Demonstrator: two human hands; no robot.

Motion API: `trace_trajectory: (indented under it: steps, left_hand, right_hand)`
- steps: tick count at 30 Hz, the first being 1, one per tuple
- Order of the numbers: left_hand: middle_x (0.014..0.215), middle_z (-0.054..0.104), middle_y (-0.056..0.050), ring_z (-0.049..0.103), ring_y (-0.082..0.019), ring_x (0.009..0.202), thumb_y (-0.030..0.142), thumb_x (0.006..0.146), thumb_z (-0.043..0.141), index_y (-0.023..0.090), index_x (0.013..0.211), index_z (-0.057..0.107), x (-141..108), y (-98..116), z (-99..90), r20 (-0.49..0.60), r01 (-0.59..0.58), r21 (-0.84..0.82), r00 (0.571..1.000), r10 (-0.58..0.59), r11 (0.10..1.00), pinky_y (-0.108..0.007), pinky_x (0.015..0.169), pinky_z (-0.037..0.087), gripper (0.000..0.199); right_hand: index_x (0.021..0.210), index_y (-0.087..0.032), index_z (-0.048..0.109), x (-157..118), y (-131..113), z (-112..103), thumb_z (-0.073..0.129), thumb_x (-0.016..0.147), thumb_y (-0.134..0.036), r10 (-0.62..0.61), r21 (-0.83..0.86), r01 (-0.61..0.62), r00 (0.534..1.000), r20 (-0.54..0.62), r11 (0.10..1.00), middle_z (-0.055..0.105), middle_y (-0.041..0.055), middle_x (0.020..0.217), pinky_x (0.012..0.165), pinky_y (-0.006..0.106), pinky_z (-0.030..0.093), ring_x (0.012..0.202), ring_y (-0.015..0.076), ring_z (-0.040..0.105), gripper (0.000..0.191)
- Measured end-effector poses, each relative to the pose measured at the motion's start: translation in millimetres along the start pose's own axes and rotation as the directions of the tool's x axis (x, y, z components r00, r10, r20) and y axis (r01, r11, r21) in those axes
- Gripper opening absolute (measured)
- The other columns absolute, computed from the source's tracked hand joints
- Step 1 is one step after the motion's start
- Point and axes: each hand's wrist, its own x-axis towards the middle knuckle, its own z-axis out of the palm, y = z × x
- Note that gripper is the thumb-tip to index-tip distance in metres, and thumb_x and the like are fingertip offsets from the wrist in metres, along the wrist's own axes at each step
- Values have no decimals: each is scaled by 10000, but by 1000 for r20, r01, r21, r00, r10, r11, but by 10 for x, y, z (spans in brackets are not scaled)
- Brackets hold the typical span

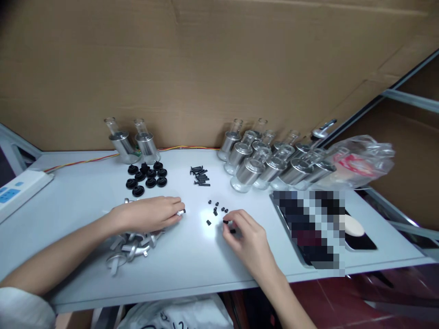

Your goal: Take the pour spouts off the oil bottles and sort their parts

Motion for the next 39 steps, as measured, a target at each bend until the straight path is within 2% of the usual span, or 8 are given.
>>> trace_trajectory:
  steps: [5, 11, 14, 18, 22, 25, 32, 39]
  left_hand:
    - [1026, 587, -101, 585, -204, 837, 286, 949, 303, 143, 1023, 554, 25, -30, -25, 20, 16, -1, 1000, -16, 1000, -307, 734, 431, 299]
    - [1038, 580, -108, 580, -203, 839, 335, 958, 266, 151, 1027, 544, 33, -83, -18, 58, 28, -27, 998, -26, 999, -313, 751, 437, 340]
    - [1046, 575, -111, 578, -206, 843, 344, 958, 256, 153, 1022, 540, 42, -92, -18, 57, 34, -38, 998, -31, 999, -324, 765, 442, 348]
    - [1050, 570, -113, 573, -209, 844, 367, 957, 252, 158, 1024, 533, 48, -111, -29, 71, 35, -63, 997, -31, 997, -333, 773, 446, 357]
    - [1047, 564, -112, 566, -204, 845, 382, 956, 249, 159, 1011, 529, 56, -145, -37, 93, 35, -107, 995, -25, 994, -335, 777, 446, 363]
    - [1041, 557, -107, 563, -204, 850, 385, 955, 257, 156, 1012, 527, 71, -164, -21, 81, 23, -117, 997, -14, 993, -334, 781, 444, 359]
    - [1048, 557, -106, 567, -207, 872, 384, 954, 264, 152, 1030, 530, 95, -161, 8, 72, 16, -102, 997, -8, 995, -332, 805, 435, 361]
    - [1042, 553, -103, 566, -207, 869, 393, 956, 255, 155, 1034, 530, 91, -160, 14, 74, 14, -84, 997, -8, 996, -328, 800, 436, 372]
  right_hand:
    - [932, -174, 625, -71, 40, 125, 507, 884, -168, -23, -76, 17, 997, -79, 997, 670, 40, 812, 680, 282, 475, 700, 142, 611, 128]
    - [870, -193, 676, -14, 172, 135, 527, 906, -237, -49, -224, 41, 998, -32, 974, 651, 79, 905, 720, 346, 428, 856, 210, 580, 160]
    - [857, -196, 694, 16, 189, 140, 512, 909, -236, -36, -254, 38, 999, 10, 966, 631, 88, 931, 722, 361, 420, 869, 220, 553, 193]
    - [881, -183, 680, 7, 176, 99, 485, 916, -236, -38, -215, 41, 999, 19, 976, 626, 89, 911, 700, 354, 427, 845, 211, 562, 205]
    - [913, -176, 650, -49, 177, -42, 503, 900, -185, -66, -122, 63, 998, -17, 990, 603, 75, 872, 723, 326, 467, 818, 185, 570, 147]
    - [891, -182, 633, -103, 211, -139, 503, 899, -155, -90, -56, 90, 996, 5, 994, 616, 58, 855, 734, 285, 489, 805, 159, 594, 133]
    - [896, -190, 639, -231, 236, -184, 511, 902, -288, 93, -69, -92, 996, 9, 993, 632, 46, 783, 625, 263, 507, 687, 154, 619, 162]
    - [849, -199, 667, -257, 186, -92, 479, 921, -240, -44, -57, 47, 998, 55, 997, 630, 61, 823, 667, 265, 529, 740, 157, 637, 206]
